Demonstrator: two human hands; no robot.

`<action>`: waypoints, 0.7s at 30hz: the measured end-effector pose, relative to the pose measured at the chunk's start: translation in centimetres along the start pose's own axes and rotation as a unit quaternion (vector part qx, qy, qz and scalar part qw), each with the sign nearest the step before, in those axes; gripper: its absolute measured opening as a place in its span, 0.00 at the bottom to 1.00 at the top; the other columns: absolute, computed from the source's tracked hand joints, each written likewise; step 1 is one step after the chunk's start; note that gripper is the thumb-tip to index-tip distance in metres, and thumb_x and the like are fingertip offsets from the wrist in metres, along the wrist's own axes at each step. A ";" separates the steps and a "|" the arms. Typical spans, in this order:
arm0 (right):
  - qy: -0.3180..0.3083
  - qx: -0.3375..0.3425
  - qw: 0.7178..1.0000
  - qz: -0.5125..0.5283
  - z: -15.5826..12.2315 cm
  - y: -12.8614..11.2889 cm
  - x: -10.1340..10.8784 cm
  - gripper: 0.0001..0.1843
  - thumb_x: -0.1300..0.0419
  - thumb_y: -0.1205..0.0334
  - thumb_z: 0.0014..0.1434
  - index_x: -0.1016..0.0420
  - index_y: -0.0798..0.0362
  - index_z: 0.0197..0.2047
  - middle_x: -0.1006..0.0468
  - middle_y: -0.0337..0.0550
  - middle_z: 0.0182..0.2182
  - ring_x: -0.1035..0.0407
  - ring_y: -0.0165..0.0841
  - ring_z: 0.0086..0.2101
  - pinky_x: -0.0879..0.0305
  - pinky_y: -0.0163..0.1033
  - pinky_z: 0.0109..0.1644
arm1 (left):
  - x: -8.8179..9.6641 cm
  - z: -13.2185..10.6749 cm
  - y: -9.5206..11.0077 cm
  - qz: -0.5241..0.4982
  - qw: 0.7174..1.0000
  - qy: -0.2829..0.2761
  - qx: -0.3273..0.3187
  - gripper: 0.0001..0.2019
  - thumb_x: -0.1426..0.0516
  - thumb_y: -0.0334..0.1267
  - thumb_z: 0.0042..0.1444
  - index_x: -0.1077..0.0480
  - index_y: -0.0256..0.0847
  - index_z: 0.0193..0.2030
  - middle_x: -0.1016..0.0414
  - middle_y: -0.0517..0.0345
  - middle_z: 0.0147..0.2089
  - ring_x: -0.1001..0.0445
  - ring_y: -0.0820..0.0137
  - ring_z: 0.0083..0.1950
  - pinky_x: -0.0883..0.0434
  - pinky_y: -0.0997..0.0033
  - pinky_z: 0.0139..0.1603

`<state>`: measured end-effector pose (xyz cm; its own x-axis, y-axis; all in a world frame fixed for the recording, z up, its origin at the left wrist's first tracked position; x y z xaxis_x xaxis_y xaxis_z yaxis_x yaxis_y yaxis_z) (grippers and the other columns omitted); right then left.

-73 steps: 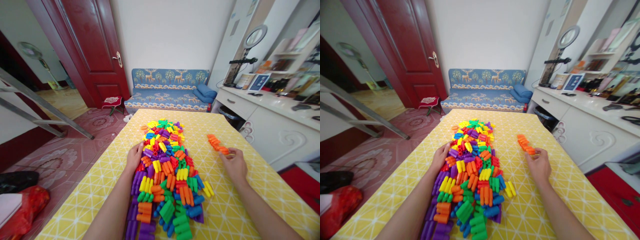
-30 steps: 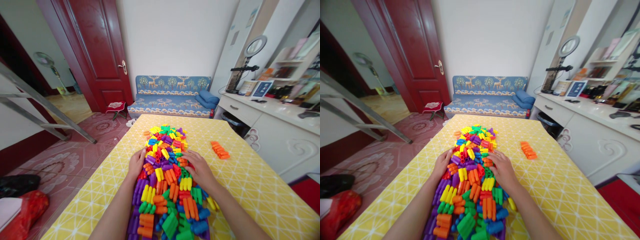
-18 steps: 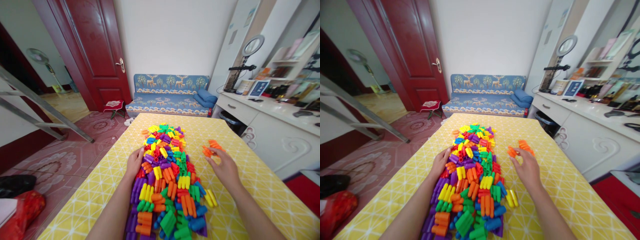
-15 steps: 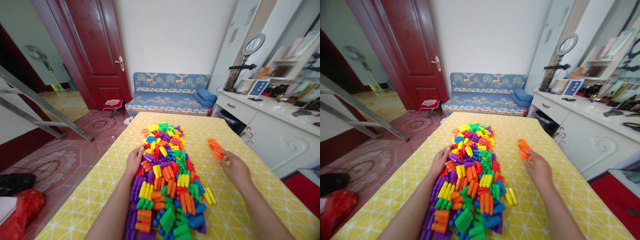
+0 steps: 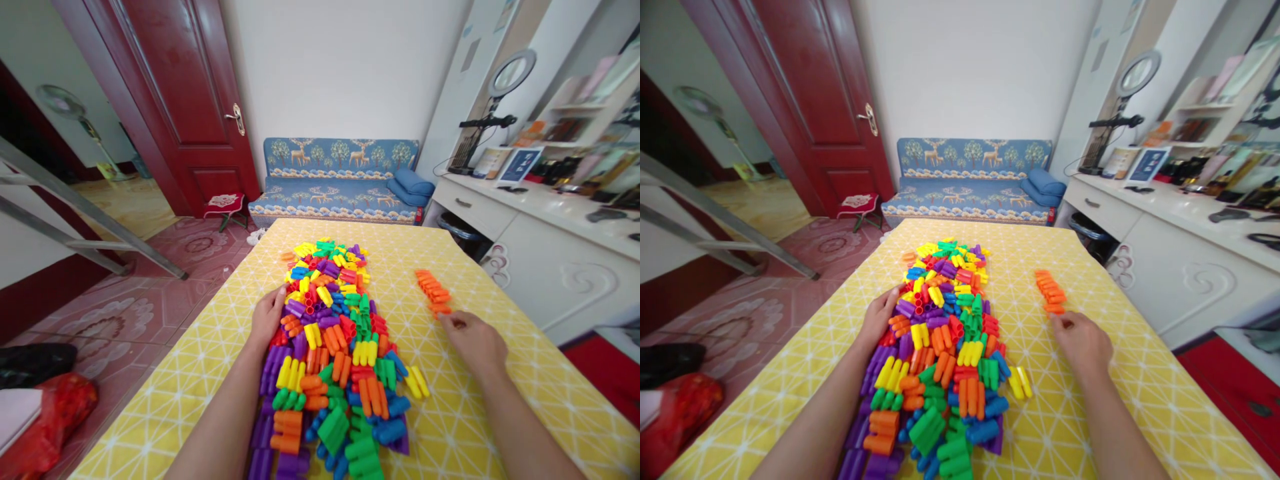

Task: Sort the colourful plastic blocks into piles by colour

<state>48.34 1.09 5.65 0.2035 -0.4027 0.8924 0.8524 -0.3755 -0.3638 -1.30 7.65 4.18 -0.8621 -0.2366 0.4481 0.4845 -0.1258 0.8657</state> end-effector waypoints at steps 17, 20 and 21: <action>-0.172 0.316 0.874 0.327 -9.7 -18.5 0.2 0.11 0.41 0.62 0.57 0.24 0.50 0.43 0.24 0.41 0.37 0.29 0.32 0.34 0.31 0.39 0.42 | -0.1 -0.1 0.4 -0.008 1.000 0.002 -0.010 0.28 0.53 0.56 0.63 0.26 0.36 0.56 0.25 0.46 0.58 0.29 0.57 0.61 0.36 0.56 0.63; -0.196 0.356 0.867 0.287 -11.9 -21.2 0.5 0.14 0.40 0.70 0.55 0.25 0.49 0.45 0.26 0.41 0.39 0.30 0.32 0.36 0.31 0.40 0.45 | 0.0 0.0 0.3 -0.013 1.000 0.005 -0.009 0.28 0.52 0.56 0.63 0.26 0.37 0.55 0.25 0.47 0.58 0.29 0.57 0.60 0.36 0.56 0.63; -0.190 0.373 0.866 0.272 -12.4 -21.8 0.8 0.15 0.41 0.72 0.55 0.24 0.49 0.45 0.26 0.41 0.41 0.30 0.33 0.39 0.32 0.41 0.47 | 0.0 0.0 0.2 -0.014 1.000 0.006 -0.009 0.27 0.52 0.55 0.63 0.26 0.38 0.55 0.25 0.48 0.58 0.29 0.56 0.60 0.36 0.56 0.63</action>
<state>23.93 -1.40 10.95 0.6965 0.0065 0.7175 0.6252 0.4851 -0.6114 -1.18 7.60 4.38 -0.8739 -0.2437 0.4206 0.4624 -0.1501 0.8739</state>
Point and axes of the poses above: each hand's wrist, its own z-axis towards the middle knuckle, its own x-axis out of the back of the hand, y = z × x, the point moved 10 cm from there along z, towards the middle knuckle
